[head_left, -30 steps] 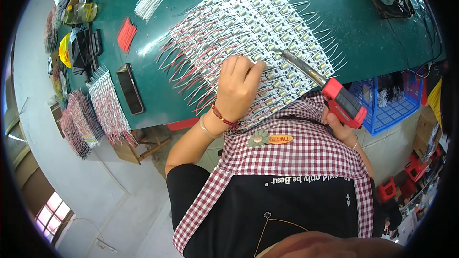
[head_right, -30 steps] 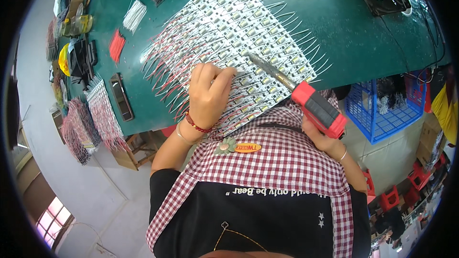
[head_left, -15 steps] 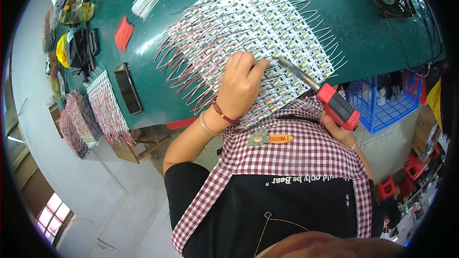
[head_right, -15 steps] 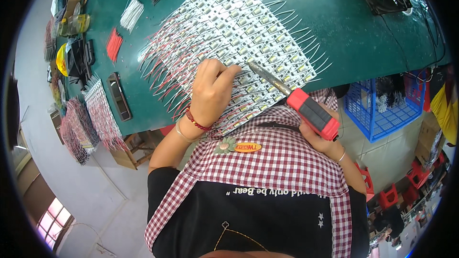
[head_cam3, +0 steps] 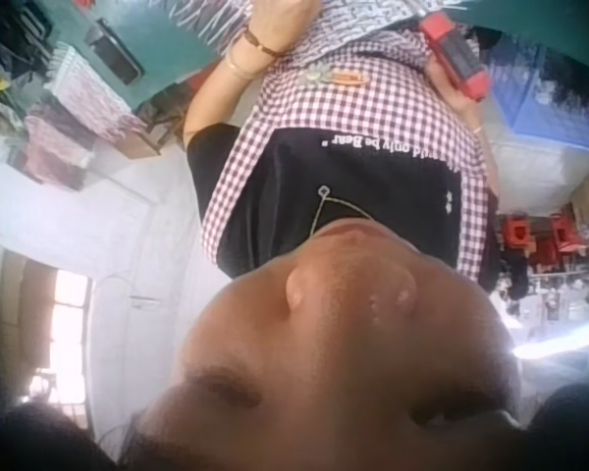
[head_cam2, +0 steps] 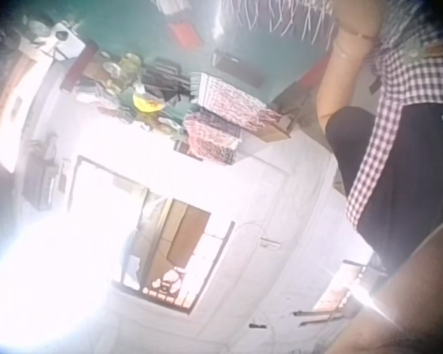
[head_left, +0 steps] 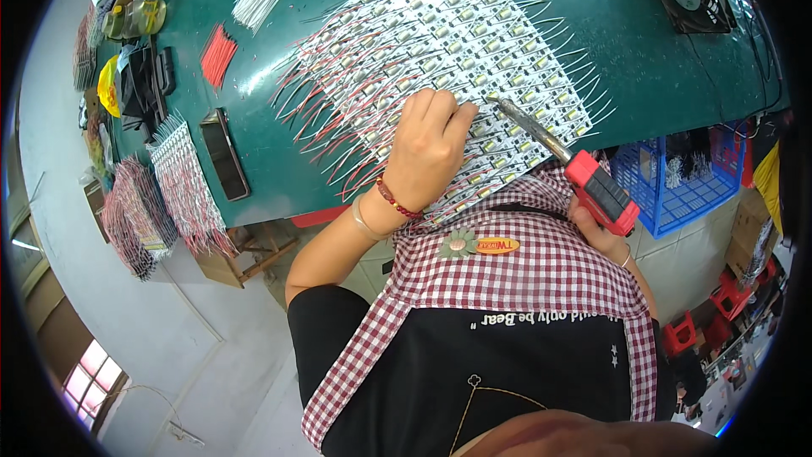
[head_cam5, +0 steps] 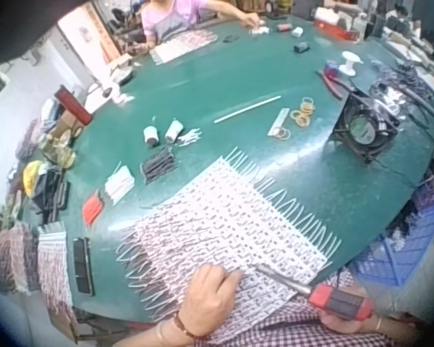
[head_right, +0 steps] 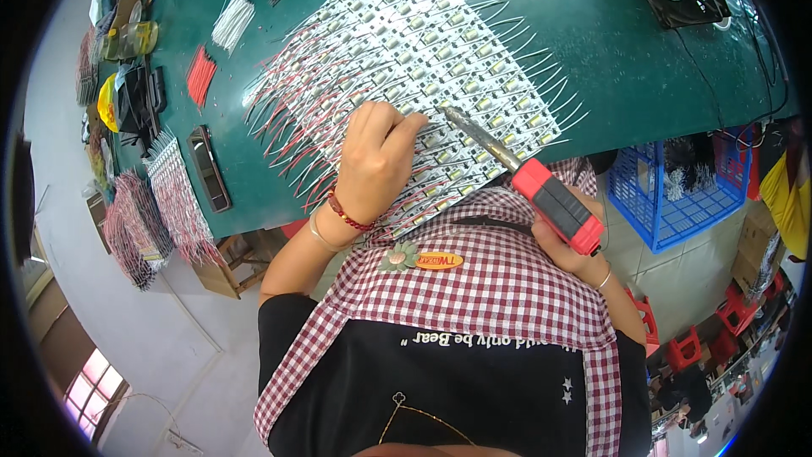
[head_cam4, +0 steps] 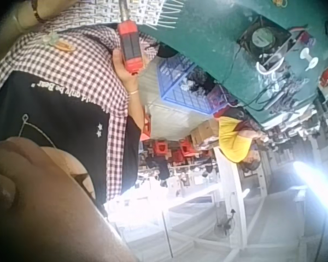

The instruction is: The person uses a red soldering iron to attach small black wires to a large LED panel on a green workbench. They repeatedly pick up wires, position them on the panel, and apply the soldering iron to secure the connections.

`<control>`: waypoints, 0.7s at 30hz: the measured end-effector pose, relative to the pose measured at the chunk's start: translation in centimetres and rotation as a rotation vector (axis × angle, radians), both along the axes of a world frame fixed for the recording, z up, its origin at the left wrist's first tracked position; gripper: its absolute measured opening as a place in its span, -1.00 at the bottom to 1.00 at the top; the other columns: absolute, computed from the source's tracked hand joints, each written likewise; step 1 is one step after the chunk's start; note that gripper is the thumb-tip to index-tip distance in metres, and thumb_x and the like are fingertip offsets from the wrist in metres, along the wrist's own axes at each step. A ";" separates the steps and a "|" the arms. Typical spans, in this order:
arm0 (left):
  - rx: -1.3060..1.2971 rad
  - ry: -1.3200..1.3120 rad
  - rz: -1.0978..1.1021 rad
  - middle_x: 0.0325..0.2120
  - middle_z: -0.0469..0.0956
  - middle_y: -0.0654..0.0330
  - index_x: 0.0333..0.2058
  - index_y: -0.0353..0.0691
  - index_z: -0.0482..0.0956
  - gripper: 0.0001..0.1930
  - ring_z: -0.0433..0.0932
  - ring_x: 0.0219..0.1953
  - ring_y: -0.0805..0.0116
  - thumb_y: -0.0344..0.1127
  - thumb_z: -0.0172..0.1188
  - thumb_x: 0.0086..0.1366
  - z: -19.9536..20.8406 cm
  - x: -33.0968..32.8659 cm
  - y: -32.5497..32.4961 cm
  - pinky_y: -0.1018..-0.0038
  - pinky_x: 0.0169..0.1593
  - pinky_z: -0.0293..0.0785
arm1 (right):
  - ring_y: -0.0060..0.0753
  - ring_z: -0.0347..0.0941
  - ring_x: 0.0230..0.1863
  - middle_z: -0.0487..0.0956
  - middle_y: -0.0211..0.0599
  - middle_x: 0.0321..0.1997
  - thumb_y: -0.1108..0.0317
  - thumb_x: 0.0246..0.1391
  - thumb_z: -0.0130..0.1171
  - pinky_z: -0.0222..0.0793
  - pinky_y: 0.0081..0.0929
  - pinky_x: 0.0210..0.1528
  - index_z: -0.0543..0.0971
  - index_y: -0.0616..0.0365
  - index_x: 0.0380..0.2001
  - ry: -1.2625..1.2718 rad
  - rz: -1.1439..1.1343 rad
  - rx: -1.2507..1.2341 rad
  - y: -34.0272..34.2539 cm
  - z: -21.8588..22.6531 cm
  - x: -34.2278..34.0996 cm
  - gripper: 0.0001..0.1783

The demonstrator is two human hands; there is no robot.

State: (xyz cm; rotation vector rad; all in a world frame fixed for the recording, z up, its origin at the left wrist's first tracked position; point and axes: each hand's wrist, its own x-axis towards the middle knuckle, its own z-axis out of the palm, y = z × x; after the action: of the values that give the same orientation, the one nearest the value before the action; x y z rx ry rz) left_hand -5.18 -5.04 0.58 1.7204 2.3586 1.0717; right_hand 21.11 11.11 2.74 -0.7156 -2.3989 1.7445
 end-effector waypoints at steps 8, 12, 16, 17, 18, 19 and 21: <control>0.039 0.085 0.022 -0.56 0.29 0.27 -0.34 -0.19 0.59 -0.76 0.33 -0.45 0.30 -0.56 0.24 -0.05 1.7 0.1 -0.2 0.37 -0.35 0.18 | -0.14 0.53 -0.44 0.58 -0.15 -0.43 0.49 -0.16 0.24 0.41 -0.36 -0.41 0.58 0.27 -0.39 0.022 -0.017 0.060 0.0 -0.9 1.5 -0.82; 0.065 0.014 -0.014 -0.56 0.29 0.27 -0.34 -0.19 0.60 -0.77 0.33 -0.45 0.30 -0.57 0.23 -0.05 1.5 1.2 -0.1 0.38 -0.36 0.17 | -0.12 0.53 -0.44 0.58 -0.14 -0.42 0.48 -0.18 0.24 0.41 -0.34 -0.41 0.58 0.27 -0.39 0.011 0.008 0.013 0.4 -0.4 2.3 -0.81; 0.032 -0.007 -0.025 -0.55 0.28 0.26 -0.32 -0.20 0.59 -0.76 0.32 -0.45 0.29 -0.57 0.20 -0.02 0.2 1.4 -0.3 0.37 -0.35 0.20 | -0.12 0.50 -0.48 0.56 -0.15 -0.44 0.48 -0.21 0.24 0.38 -0.34 -0.45 0.58 0.27 -0.41 0.014 0.055 0.077 0.6 0.1 2.1 -0.80; 0.032 -0.010 -0.027 -0.54 0.28 0.26 -0.31 -0.21 0.59 -0.76 0.32 -0.45 0.29 -0.57 0.20 -0.02 0.2 1.4 -0.2 0.37 -0.35 0.20 | -0.13 0.50 -0.49 0.56 -0.15 -0.45 0.48 -0.22 0.24 0.36 -0.35 -0.46 0.58 0.26 -0.41 0.015 0.063 0.100 0.6 0.3 1.9 -0.80; 0.032 -0.013 -0.028 -0.54 0.28 0.25 -0.31 -0.21 0.59 -0.76 0.32 -0.45 0.28 -0.57 0.20 -0.02 0.2 1.4 -0.2 0.37 -0.34 0.21 | -0.14 0.49 -0.50 0.55 -0.16 -0.46 0.49 -0.24 0.24 0.35 -0.35 -0.48 0.58 0.26 -0.42 0.017 0.069 0.120 0.5 0.5 1.6 -0.80; 0.032 -0.016 -0.030 -0.54 0.28 0.25 -0.31 -0.21 0.59 -0.76 0.32 -0.45 0.28 -0.58 0.20 -0.02 0.1 1.4 -0.2 0.37 -0.34 0.21 | -0.15 0.48 -0.51 0.54 -0.17 -0.47 0.49 -0.25 0.24 0.34 -0.36 -0.49 0.57 0.26 -0.42 0.018 0.075 0.139 0.5 0.7 1.4 -0.80; 0.025 -0.019 -0.026 -0.54 0.28 0.25 -0.31 -0.21 0.59 -0.76 0.32 -0.45 0.28 -0.58 0.20 -0.02 0.1 1.5 -0.2 0.37 -0.34 0.21 | -0.16 0.47 -0.53 0.53 -0.18 -0.48 0.50 -0.25 0.24 0.33 -0.37 -0.50 0.57 0.25 -0.44 0.045 0.083 0.191 0.5 0.7 1.1 -0.81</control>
State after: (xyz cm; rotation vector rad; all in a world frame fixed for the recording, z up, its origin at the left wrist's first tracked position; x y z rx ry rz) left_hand -3.72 -5.26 0.69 1.7358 2.3149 1.1128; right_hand 22.18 11.57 3.39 -0.5540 -2.5531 1.5135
